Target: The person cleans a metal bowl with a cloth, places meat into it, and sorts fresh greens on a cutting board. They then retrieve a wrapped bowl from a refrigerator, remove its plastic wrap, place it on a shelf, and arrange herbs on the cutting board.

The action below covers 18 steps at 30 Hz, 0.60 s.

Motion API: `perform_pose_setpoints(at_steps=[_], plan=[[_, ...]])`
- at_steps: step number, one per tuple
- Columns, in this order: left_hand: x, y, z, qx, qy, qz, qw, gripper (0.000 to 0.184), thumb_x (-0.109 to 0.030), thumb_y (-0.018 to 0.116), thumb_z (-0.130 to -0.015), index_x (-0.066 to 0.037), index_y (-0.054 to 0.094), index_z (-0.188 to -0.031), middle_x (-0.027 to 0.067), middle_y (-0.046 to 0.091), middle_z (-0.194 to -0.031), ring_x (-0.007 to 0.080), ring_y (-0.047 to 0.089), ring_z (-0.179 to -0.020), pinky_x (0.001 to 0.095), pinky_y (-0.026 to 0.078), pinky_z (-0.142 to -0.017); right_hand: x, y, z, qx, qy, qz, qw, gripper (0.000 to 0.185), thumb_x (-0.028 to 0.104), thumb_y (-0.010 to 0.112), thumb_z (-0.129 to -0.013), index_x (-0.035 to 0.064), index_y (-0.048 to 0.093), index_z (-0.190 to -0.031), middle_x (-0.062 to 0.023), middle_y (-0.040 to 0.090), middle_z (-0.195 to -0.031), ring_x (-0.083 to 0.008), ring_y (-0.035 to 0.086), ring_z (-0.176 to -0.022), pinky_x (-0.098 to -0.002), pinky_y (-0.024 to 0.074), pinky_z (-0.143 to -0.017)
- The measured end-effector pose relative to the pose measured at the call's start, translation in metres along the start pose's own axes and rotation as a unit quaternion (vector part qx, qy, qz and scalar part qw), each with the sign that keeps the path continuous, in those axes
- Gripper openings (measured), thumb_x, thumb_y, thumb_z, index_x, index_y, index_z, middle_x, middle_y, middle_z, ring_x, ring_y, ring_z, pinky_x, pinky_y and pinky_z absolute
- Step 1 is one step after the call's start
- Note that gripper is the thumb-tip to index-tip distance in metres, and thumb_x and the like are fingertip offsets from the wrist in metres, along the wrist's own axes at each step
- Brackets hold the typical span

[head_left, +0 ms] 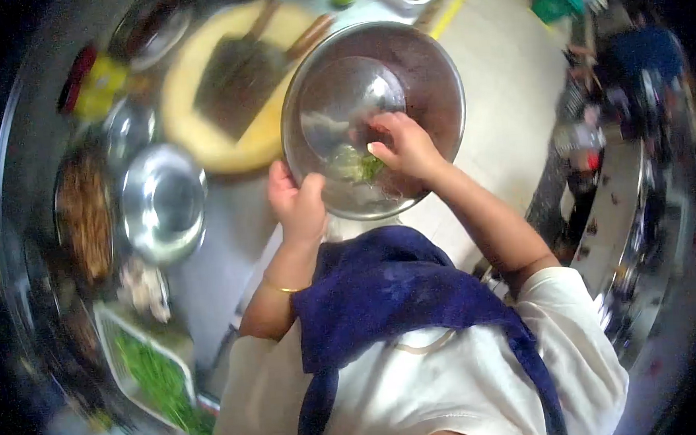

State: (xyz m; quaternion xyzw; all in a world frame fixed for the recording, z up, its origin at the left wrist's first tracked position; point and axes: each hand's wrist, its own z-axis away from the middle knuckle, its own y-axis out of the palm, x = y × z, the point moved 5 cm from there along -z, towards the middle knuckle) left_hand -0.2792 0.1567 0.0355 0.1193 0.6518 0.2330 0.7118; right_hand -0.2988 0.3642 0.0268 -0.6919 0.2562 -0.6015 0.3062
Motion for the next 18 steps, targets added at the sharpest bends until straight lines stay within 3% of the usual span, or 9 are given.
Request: perform_pose_setpoints(at_steps=[2,3,4,6,10,12,13,16,18], plan=[[0.018,0.055,-0.013,0.069,-0.009,-0.01,0.998,0.028,0.011,0.051,-0.07,0.0,0.053,-0.095,0.0057,0.061,-0.09,0.0122,0.058,-0.079,0.0255,0.047,-0.075,-0.008,-0.049,0.004,-0.076,-0.013,0.07,0.995,0.023,0.02,0.07,-0.072,0.0116,0.066,-0.093,-0.0163,0.062,-0.094,-0.0333,0.057,-0.095,-0.0415,0.0458,-0.085],[0.029,0.082,-0.015,0.104,-0.018,-0.016,0.994,0.026,0.011,0.05,-0.07,0.0,0.053,-0.093,0.006,0.061,-0.09,0.0113,0.057,-0.079,0.025,0.047,-0.074,-0.027,-0.057,0.013,-0.038,-0.007,0.104,0.994,0.023,0.021,0.069,-0.071,0.0126,0.067,-0.092,-0.0154,0.062,-0.095,-0.0325,0.058,-0.094,-0.0419,0.0461,-0.084],[0.043,0.109,-0.016,0.13,-0.038,-0.014,0.991,0.025,0.011,0.05,-0.07,0.0,0.053,-0.093,0.0062,0.061,-0.09,0.0115,0.058,-0.078,0.0251,0.048,-0.074,-0.052,-0.059,0.023,0.136,0.103,0.121,0.978,0.024,0.026,0.068,-0.071,0.0128,0.067,-0.092,-0.0143,0.061,-0.099,-0.0322,0.057,-0.095,-0.0432,0.0457,-0.085],[0.074,0.162,0.0,0.187,-0.069,-0.014,0.98,0.025,0.011,0.05,-0.07,0.0,0.053,-0.092,0.0068,0.062,-0.09,0.012,0.058,-0.077,0.0254,0.048,-0.072,-0.086,-0.099,0.069,0.043,0.126,0.072,0.988,0.027,0.028,0.065,-0.074,0.0108,0.066,-0.095,-0.0133,0.062,-0.099,-0.0323,0.058,-0.093,-0.0434,0.0462,-0.084],[0.151,0.297,0.037,0.272,-0.128,-0.011,0.954,0.023,0.011,0.05,-0.071,-0.001,0.055,-0.091,0.0064,0.063,-0.085,0.0144,0.061,-0.074,0.0256,0.05,-0.069,-0.135,-0.195,0.115,-0.175,-0.017,0.105,0.979,0.027,0.02,0.057,-0.079,0.0067,0.064,-0.101,-0.0139,0.064,-0.1,-0.034,0.06,-0.094,-0.043,0.0479,-0.082],[0.179,0.349,0.07,0.282,-0.154,-0.035,0.946,0.023,0.01,0.051,-0.072,-0.001,0.055,-0.092,0.0071,0.063,-0.086,0.0151,0.061,-0.074,0.0269,0.051,-0.069,-0.181,-0.208,0.146,-0.136,0.043,0.073,0.987,0.027,0.018,0.055,-0.079,0.0083,0.064,-0.103,-0.0126,0.064,-0.102,-0.0325,0.06,-0.098,-0.0433,0.0478,-0.083],[0.191,0.385,0.082,0.289,-0.16,-0.043,0.943,0.023,0.01,0.051,-0.072,-0.001,0.055,-0.092,0.0074,0.063,-0.087,0.0155,0.061,-0.074,0.0275,0.051,-0.069,-0.211,-0.233,0.169,0.044,0.154,0.158,0.974,0.029,0.018,0.055,-0.079,0.0102,0.064,-0.106,-0.0098,0.065,-0.099,-0.0305,0.062,-0.091,-0.0422,0.0482,-0.079],[0.247,0.458,0.124,0.336,-0.178,-0.048,0.924,0.027,0.009,0.052,-0.072,-0.001,0.054,-0.097,0.0085,0.062,-0.089,0.0168,0.06,-0.074,0.0291,0.051,-0.069,-0.278,-0.324,0.265,-0.08,0.17,0.355,0.916,0.032,0.02,0.06,-0.076,0.0137,0.063,-0.108,-0.006,0.064,-0.096,-0.0276,0.06,-0.09,-0.041,0.0473,-0.077],[0.283,0.506,0.147,0.399,-0.16,-0.125,0.894,0.031,0.008,0.052,-0.072,0.0,0.052,-0.102,0.009,0.061,-0.09,0.0178,0.06,-0.079,0.0296,0.051,-0.07,-0.308,-0.386,0.314,-0.209,0.207,0.328,0.898,0.051,0.025,0.074,-0.062,0.0075,0.061,-0.108,-0.0073,0.059,-0.098,-0.0251,0.054,-0.099,-0.0411,0.0456,-0.08]])
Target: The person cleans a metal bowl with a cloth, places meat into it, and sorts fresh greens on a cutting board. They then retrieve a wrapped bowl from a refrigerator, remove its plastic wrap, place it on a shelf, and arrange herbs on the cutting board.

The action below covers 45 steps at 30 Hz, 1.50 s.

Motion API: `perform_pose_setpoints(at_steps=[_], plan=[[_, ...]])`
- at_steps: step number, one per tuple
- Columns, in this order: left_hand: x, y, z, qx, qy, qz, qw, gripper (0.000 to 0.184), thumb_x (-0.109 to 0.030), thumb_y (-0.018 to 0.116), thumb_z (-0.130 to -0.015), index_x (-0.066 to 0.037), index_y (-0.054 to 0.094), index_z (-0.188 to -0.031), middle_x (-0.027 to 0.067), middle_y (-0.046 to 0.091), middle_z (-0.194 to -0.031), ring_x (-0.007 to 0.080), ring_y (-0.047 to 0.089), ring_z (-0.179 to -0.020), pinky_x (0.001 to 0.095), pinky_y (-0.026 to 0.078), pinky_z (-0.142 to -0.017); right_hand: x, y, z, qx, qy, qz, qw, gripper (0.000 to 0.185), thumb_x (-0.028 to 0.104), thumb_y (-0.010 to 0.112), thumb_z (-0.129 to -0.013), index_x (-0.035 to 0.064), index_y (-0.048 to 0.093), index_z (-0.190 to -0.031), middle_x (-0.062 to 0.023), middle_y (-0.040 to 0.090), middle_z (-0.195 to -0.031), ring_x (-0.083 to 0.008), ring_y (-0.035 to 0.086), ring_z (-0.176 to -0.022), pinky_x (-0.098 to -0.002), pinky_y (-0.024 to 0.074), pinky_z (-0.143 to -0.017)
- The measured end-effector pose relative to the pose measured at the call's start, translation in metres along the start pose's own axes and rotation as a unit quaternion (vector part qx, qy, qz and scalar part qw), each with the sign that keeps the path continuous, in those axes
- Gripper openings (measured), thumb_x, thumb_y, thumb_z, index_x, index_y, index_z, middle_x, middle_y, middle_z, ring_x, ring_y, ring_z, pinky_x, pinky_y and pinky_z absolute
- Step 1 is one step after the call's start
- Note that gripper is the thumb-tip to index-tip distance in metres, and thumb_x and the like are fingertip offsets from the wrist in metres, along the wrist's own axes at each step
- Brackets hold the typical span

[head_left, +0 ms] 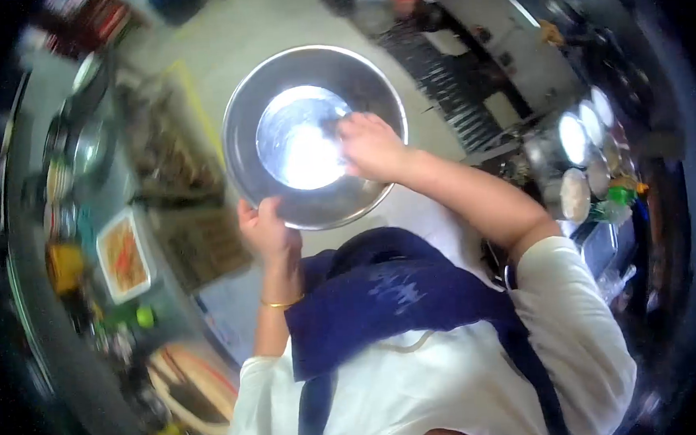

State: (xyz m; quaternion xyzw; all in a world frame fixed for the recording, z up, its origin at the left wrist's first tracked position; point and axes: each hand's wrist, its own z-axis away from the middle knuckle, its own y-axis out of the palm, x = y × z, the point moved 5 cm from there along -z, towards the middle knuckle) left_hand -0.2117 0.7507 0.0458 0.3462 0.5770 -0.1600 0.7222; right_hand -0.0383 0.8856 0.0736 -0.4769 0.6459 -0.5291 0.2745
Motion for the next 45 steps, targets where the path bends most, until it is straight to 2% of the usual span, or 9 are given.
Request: perform_pose_setpoints(at_steps=[2,6,12,21,24,32,35,40,45], plan=[[0.015,0.069,-0.023,0.021,-0.023,0.024,0.999,0.028,0.009,0.05,-0.072,0.0,0.052,-0.099,0.009,0.061,-0.093,0.0177,0.059,-0.081,0.0299,0.05,-0.071,-0.079,-0.001,0.0,-0.057,0.143,0.061,0.986,0.054,0.028,0.076,-0.059,0.0035,0.061,-0.105,-0.0104,0.059,-0.1,-0.0255,0.055,-0.099,-0.0409,0.0463,-0.08],[0.055,0.199,-0.077,0.112,-0.035,0.038,0.992,0.023,0.011,0.046,-0.073,-0.001,0.05,-0.093,0.0085,0.059,-0.092,0.0153,0.057,-0.079,0.0294,0.05,-0.07,-0.203,0.027,0.012,0.137,0.343,-0.055,0.928,0.022,0.026,0.061,-0.074,0.0099,0.069,-0.087,-0.0124,0.067,-0.095,-0.0296,0.064,-0.09,-0.0445,0.0501,-0.077],[0.125,0.372,-0.173,0.194,-0.097,0.022,0.976,0.019,0.012,0.049,-0.074,-0.002,0.047,-0.087,0.0067,0.057,-0.085,0.0149,0.055,-0.074,0.0289,0.049,-0.067,-0.359,0.044,0.013,0.087,0.379,-0.181,0.903,0.022,0.029,0.063,-0.075,0.0114,0.069,-0.088,-0.0131,0.067,-0.093,-0.0306,0.065,-0.089,-0.044,0.0505,-0.079],[0.175,0.718,-0.286,0.411,-0.141,0.041,0.9,0.032,0.004,0.048,-0.081,0.002,0.049,-0.113,0.0134,0.058,-0.108,0.0199,0.059,-0.096,0.0317,0.051,-0.079,-0.65,-0.04,-0.006,-0.022,0.503,-0.124,0.855,0.022,0.017,0.061,-0.072,0.0132,0.071,-0.091,-0.0176,0.067,-0.094,-0.0341,0.064,-0.09,-0.0446,0.0504,-0.081],[0.19,0.888,-0.286,0.468,-0.101,0.048,0.877,0.019,0.008,0.051,-0.077,-0.002,0.051,-0.093,0.0029,0.057,-0.087,0.0106,0.053,-0.074,0.0259,0.046,-0.064,-0.793,-0.131,0.028,-0.143,0.506,-0.074,0.847,0.021,0.026,0.064,-0.075,0.0194,0.07,-0.094,-0.0167,0.065,-0.095,-0.0331,0.062,-0.092,-0.044,0.0512,-0.08],[0.24,1.2,-0.219,0.512,0.331,-0.075,0.789,0.009,-0.001,0.059,-0.073,-0.001,0.05,-0.072,0.0074,0.054,-0.066,0.011,0.047,-0.061,0.0295,0.042,-0.058,-1.035,-0.237,0.184,-0.254,0.583,0.199,0.746,0.017,0.025,0.063,-0.073,0.0156,0.07,-0.086,-0.01,0.065,-0.09,-0.0297,0.061,-0.088,-0.0441,0.0458,-0.083],[0.234,1.27,-0.177,0.445,0.549,-0.072,0.703,0.014,-0.003,0.061,-0.071,-0.002,0.048,-0.066,0.0139,0.052,-0.066,0.0309,0.051,-0.058,0.0368,0.043,-0.054,-1.087,-0.258,0.269,-0.283,0.613,0.197,0.711,0.02,0.034,0.064,-0.071,0.0148,0.068,-0.07,-0.0087,0.065,-0.077,-0.0285,0.062,-0.084,-0.0453,0.0462,-0.078],[0.269,1.383,-0.186,0.433,0.547,-0.105,0.709,0.016,-0.009,0.061,-0.071,-0.003,0.048,-0.065,0.0127,0.049,-0.063,0.0292,0.047,-0.054,0.0364,0.04,-0.051,-1.223,-0.216,0.403,-0.607,0.622,-0.01,0.494,0.016,0.024,0.056,-0.085,0.0163,0.07,-0.089,-0.0071,0.066,-0.072,-0.0271,0.062,-0.071,-0.0364,0.0483,-0.062],[0.33,1.498,-0.213,0.479,0.297,-0.029,0.826,0.006,0.004,0.054,-0.073,0.0,0.052,-0.077,0.0028,0.059,-0.071,0.0101,0.051,-0.064,0.0239,0.043,-0.058,-1.313,-0.202,0.476,-0.804,0.523,-0.19,0.21,0.022,0.018,0.056,-0.09,0.0085,0.064,-0.108,-0.0009,0.063,-0.096,-0.0145,0.058,-0.088,-0.0298,0.0458,-0.077]])
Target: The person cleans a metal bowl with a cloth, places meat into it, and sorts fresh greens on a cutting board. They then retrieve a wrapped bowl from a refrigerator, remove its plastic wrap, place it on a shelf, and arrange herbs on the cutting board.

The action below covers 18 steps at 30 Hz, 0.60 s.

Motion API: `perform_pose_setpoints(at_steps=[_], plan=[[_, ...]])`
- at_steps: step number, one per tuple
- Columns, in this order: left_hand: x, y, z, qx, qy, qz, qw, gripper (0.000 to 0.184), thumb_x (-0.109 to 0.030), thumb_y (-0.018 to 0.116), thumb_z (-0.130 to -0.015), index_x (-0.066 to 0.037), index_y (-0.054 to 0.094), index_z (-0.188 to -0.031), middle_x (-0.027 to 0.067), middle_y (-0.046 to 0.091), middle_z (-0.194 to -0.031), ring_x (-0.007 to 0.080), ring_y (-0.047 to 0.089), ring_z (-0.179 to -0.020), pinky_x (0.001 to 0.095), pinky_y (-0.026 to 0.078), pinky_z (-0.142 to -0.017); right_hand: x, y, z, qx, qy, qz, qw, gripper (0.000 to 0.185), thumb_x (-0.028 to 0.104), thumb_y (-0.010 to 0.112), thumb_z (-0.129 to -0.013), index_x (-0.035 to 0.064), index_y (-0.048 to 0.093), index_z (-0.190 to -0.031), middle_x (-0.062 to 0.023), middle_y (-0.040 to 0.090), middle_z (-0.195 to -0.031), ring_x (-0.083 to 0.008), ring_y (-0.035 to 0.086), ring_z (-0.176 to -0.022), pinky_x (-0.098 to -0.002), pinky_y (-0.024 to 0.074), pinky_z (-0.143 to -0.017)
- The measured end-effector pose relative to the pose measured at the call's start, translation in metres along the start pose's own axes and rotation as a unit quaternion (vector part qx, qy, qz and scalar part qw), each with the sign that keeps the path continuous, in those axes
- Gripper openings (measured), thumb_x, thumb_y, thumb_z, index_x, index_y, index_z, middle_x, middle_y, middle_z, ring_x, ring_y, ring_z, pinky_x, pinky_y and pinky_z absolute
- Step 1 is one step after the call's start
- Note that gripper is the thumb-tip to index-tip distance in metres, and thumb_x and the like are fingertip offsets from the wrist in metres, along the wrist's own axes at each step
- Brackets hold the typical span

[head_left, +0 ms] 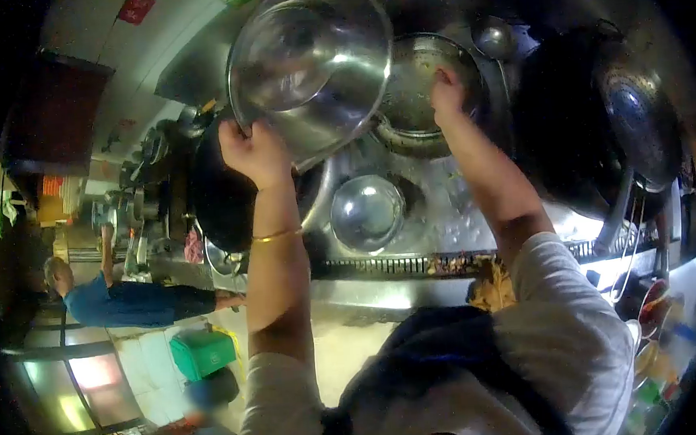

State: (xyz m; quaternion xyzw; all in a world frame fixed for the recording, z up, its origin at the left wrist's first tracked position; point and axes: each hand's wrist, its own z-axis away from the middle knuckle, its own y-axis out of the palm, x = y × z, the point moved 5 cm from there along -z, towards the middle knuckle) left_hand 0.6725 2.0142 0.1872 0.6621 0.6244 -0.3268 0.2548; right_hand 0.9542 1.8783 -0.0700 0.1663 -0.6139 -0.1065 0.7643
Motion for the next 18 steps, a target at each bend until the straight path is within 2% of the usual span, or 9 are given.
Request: perform_pose_setpoints(at_steps=[3,5,7,8,9,10,12,14,18], plan=[[0.024,0.047,-0.026,0.022,-0.008,0.008,1.0,0.013,0.007,0.053,-0.076,-0.002,0.055,-0.085,0.0006,0.058,-0.079,0.0087,0.049,-0.069,0.022,0.04,-0.064,-0.177,0.004,-0.169,0.137,0.155,-0.356,0.911,0.035,0.026,0.052,-0.093,0.0091,0.056,-0.122,-0.0057,0.06,-0.111,-0.0205,0.057,-0.099,-0.0332,0.0461,-0.082],[0.045,0.069,-0.029,0.028,-0.082,0.071,0.994,0.015,0.008,0.054,-0.076,-0.001,0.055,-0.087,0.0026,0.059,-0.08,0.0099,0.052,-0.067,0.0225,0.041,-0.061,-0.155,0.026,-0.123,0.195,0.279,-0.261,0.903,0.04,0.024,0.053,-0.092,0.0056,0.05,-0.127,-0.0113,0.058,-0.119,-0.026,0.056,-0.106,-0.0399,0.0459,-0.089],[0.046,0.088,-0.028,0.026,-0.129,0.027,0.991,0.015,0.008,0.055,-0.076,-0.001,0.055,-0.088,0.0034,0.059,-0.079,0.0096,0.052,-0.065,0.0236,0.042,-0.057,-0.094,0.063,-0.067,0.35,0.272,-0.268,0.856,0.043,0.025,0.053,-0.091,0.0053,0.051,-0.129,-0.0108,0.058,-0.122,-0.0266,0.055,-0.112,-0.0395,0.044,-0.095],[0.066,0.094,-0.033,0.029,-0.094,-0.012,0.995,0.011,0.005,0.057,-0.075,-0.001,0.055,-0.084,0.0053,0.06,-0.076,0.012,0.055,-0.065,0.0258,0.045,-0.059,-0.043,0.087,-0.041,0.471,0.197,-0.315,0.8,0.042,0.027,0.053,-0.091,0.0067,0.054,-0.127,-0.0074,0.06,-0.121,-0.0244,0.055,-0.114,-0.0358,0.0421,-0.096],[0.103,0.1,-0.039,0.032,-0.059,-0.05,0.996,0.008,0.002,0.058,-0.074,0.0,0.055,-0.081,0.0073,0.061,-0.073,0.0144,0.058,-0.065,0.0279,0.047,-0.061,-0.013,0.104,-0.027,0.49,0.245,-0.299,0.781,0.042,0.02,0.056,-0.089,0.0059,0.053,-0.129,-0.0084,0.056,-0.129,-0.0239,0.053,-0.116,-0.0374,0.0374,-0.101],[0.123,0.102,-0.038,0.038,-0.028,-0.093,0.995,0.006,-0.001,0.059,-0.073,0.0,0.055,-0.077,0.0093,0.062,-0.071,0.0168,0.061,-0.065,0.0301,0.049,-0.063,-0.008,0.114,-0.034,0.44,0.152,-0.159,0.871,0.049,0.017,0.057,-0.087,0.009,0.047,-0.134,-0.0091,0.05,-0.135,-0.0245,0.049,-0.12,-0.039,0.035,-0.103],[0.102,0.11,-0.026,0.048,-0.02,-0.086,0.995,0.007,-0.003,0.061,-0.073,-0.001,0.056,-0.077,0.009,0.062,-0.07,0.0157,0.059,-0.065,0.0297,0.047,-0.062,0.022,0.116,-0.04,0.3,0.092,0.031,0.949,0.062,0.013,0.058,-0.085,0.0154,0.035,-0.143,-0.0097,0.041,-0.143,-0.0256,0.042,-0.127,-0.0417,0.0321,-0.104],[0.066,0.111,-0.012,0.085,0.036,-0.103,0.99,0.01,-0.004,0.063,-0.07,-0.002,0.057,-0.078,0.0107,0.061,-0.073,0.0208,0.059,-0.066,0.0318,0.047,-0.061,0.07,0.094,-0.018,0.146,0.172,0.116,0.967,0.075,0.011,0.059,-0.083,0.0218,0.023,-0.148,-0.0094,0.035,-0.147,-0.0267,0.036,-0.131,-0.044,0.0309,-0.104],[0.027,0.117,0.014,0.194,0.234,-0.142,0.942,0.015,-0.004,0.066,-0.064,-0.005,0.057,-0.076,0.0147,0.056,-0.078,0.0352,0.056,-0.07,0.0381,0.047,-0.06,0.04,0.077,-0.033,0.193,0.147,0.157,0.957,0.084,0.016,0.062,-0.082,0.0288,0.013,-0.149,-0.0093,0.026,-0.151,-0.0296,0.031,-0.134,-0.0482,0.0285,-0.105]])
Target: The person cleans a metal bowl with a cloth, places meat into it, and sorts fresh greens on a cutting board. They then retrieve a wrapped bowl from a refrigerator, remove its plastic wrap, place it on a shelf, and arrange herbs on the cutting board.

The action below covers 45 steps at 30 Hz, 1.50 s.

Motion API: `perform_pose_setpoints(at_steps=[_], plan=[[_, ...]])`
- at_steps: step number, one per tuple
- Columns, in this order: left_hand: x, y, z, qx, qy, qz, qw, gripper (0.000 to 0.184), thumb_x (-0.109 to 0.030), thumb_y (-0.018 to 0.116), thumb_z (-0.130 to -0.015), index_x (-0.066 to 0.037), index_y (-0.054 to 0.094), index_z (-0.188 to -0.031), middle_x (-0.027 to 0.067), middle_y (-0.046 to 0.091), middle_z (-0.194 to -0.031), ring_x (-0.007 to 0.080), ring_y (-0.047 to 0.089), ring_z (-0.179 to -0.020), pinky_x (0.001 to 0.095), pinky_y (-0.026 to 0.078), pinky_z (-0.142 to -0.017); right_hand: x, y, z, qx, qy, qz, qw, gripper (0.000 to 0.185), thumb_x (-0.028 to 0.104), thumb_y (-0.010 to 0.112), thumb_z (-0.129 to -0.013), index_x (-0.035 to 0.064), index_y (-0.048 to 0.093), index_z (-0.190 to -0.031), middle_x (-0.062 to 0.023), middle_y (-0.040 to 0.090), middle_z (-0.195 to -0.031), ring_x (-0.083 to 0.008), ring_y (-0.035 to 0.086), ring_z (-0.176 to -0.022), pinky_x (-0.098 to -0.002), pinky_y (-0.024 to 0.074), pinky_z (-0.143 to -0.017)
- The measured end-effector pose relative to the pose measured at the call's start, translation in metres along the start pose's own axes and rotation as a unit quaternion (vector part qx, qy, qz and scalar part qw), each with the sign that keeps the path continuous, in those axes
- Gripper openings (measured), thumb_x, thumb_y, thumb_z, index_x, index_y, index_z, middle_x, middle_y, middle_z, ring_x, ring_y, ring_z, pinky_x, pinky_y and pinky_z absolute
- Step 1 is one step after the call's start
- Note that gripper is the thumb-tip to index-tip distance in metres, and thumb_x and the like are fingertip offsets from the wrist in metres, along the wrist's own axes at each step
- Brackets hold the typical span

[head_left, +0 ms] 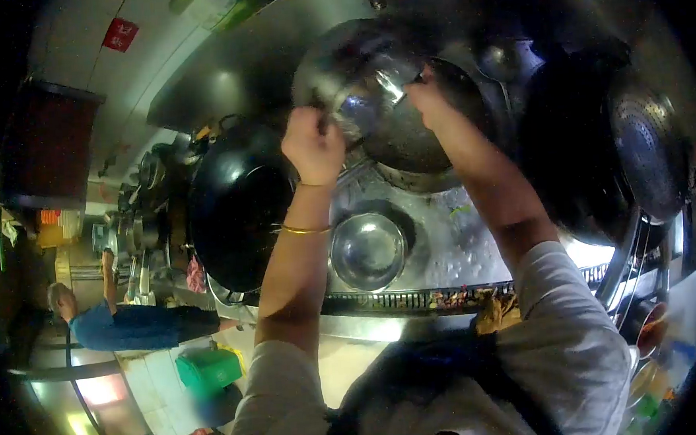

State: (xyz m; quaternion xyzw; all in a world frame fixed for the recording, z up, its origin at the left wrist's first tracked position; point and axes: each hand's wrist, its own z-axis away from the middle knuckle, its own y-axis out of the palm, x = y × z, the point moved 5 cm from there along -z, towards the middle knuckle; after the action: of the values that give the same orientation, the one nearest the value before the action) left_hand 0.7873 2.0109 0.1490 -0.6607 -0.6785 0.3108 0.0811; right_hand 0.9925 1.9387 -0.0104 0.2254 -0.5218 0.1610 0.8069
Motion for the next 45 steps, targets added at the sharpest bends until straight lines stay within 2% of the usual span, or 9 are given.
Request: perform_pose_setpoints(at_steps=[21,25,26,27,29,34,38,41,45], plan=[[-0.105,-0.168,0.126,0.034,0.39,0.086,0.916,0.016,-0.014,0.06,-0.057,-0.011,0.059,-0.072,0.0095,0.048,-0.066,0.0301,0.049,-0.058,0.0402,0.042,-0.048,-0.064,-0.006,0.225,-0.147,-0.099,-0.04,0.983,0.093,0.024,0.067,-0.08,0.0147,0.006,-0.15,-0.0134,0.022,-0.152,-0.0316,0.023,-0.138,-0.0432,0.0234,-0.111],[-0.038,-0.196,0.199,-0.019,0.044,0.158,0.986,0.005,-0.002,0.058,-0.068,-0.004,0.056,-0.072,0.0097,0.054,-0.068,0.0254,0.051,-0.059,0.0361,0.044,-0.055,-0.116,-0.011,0.303,-0.11,-0.162,0.047,0.98,0.094,0.027,0.069,-0.079,0.0051,0.01,-0.148,-0.0155,0.024,-0.151,-0.0313,0.023,-0.138,-0.0397,0.0235,-0.113],[-0.004,-0.199,0.222,0.056,-0.219,0.251,0.941,0.013,-0.002,0.062,-0.076,0.0,0.058,-0.088,0.0082,0.061,-0.08,0.0198,0.054,-0.069,0.0334,0.045,-0.06,-0.126,-0.02,0.329,-0.081,-0.165,0.098,0.978,0.085,0.022,0.069,-0.08,0.0074,0.02,-0.148,-0.0164,0.029,-0.149,-0.0287,0.031,-0.135,-0.0397,0.0295,-0.11],[0.011,-0.212,0.244,0.065,-0.348,0.328,0.876,0.025,-0.001,0.058,-0.078,0.0,0.055,-0.102,0.0099,0.061,-0.088,0.0206,0.054,-0.071,0.0321,0.047,-0.062,-0.153,-0.03,0.344,-0.05,-0.144,0.023,0.988,0.077,0.02,0.068,-0.081,0.0147,0.029,-0.146,-0.01,0.061,-0.114,-0.0188,0.059,-0.092,-0.0342,0.0504,-0.073],[-0.023,-0.245,0.276,0.082,-0.436,0.539,0.716,0.04,-0.011,0.057,-0.079,0.003,0.05,-0.115,0.0177,0.056,-0.112,0.0282,0.056,-0.093,0.0348,0.051,-0.078,-0.169,-0.06,0.415,0.0,-0.084,-0.003,0.996,0.069,0.025,0.064,-0.084,0.0141,0.033,-0.145,-0.0056,0.063,-0.093,-0.0164,0.058,-0.078,-0.0292,0.0473,-0.059],[-0.06,-0.278,0.408,0.529,-0.058,0.255,0.807,0.049,0.0,0.057,-0.07,0.001,0.044,-0.118,0.0178,0.047,-0.114,0.0286,0.045,-0.102,0.0399,0.033,-0.097,-0.294,-0.19,0.665,-0.135,0.011,-0.009,0.991,0.064,0.035,0.057,-0.09,0.0075,0.034,-0.143,-0.0146,0.055,-0.123,-0.0218,0.058,-0.098,-0.0349,0.0493,-0.073],[-0.201,-0.262,0.473,0.579,-0.089,0.474,0.658,0.04,-0.004,0.056,-0.074,0.002,0.048,-0.113,0.0157,0.05,-0.111,0.0255,0.049,-0.098,0.0378,0.044,-0.086,-0.483,-0.231,0.955,-0.201,0.444,0.576,0.657,0.042,0.032,0.058,-0.084,0.0119,0.059,-0.12,-0.0126,0.064,-0.114,-0.0279,0.061,-0.103,-0.0433,0.0462,-0.087],[-0.391,-0.326,0.493,0.693,-0.125,0.513,0.491,0.051,-0.008,0.058,-0.077,0.0,0.038,-0.123,0.0196,0.045,-0.125,0.0294,0.049,-0.112,0.0407,0.045,-0.093,-0.605,-0.178,1.166,-0.413,0.513,0.19,0.728,0.034,0.029,0.062,-0.076,0.0097,0.067,-0.104,-0.0135,0.065,-0.109,-0.0316,0.061,-0.102,-0.0476,0.0484,-0.084],[-0.553,-0.373,0.556,0.711,0.029,0.595,0.374,0.052,-0.016,0.056,-0.08,0.001,0.036,-0.126,0.0171,0.042,-0.124,0.0297,0.045,-0.114,0.0401,0.038,-0.099,-0.691,-0.069,1.376,-0.607,0.583,-0.048,0.538,0.026,0.019,0.058,-0.079,0.0062,0.066,-0.099,-0.0133,0.065,-0.109,-0.0315,0.062,-0.102,-0.0424,0.0505,-0.083]])
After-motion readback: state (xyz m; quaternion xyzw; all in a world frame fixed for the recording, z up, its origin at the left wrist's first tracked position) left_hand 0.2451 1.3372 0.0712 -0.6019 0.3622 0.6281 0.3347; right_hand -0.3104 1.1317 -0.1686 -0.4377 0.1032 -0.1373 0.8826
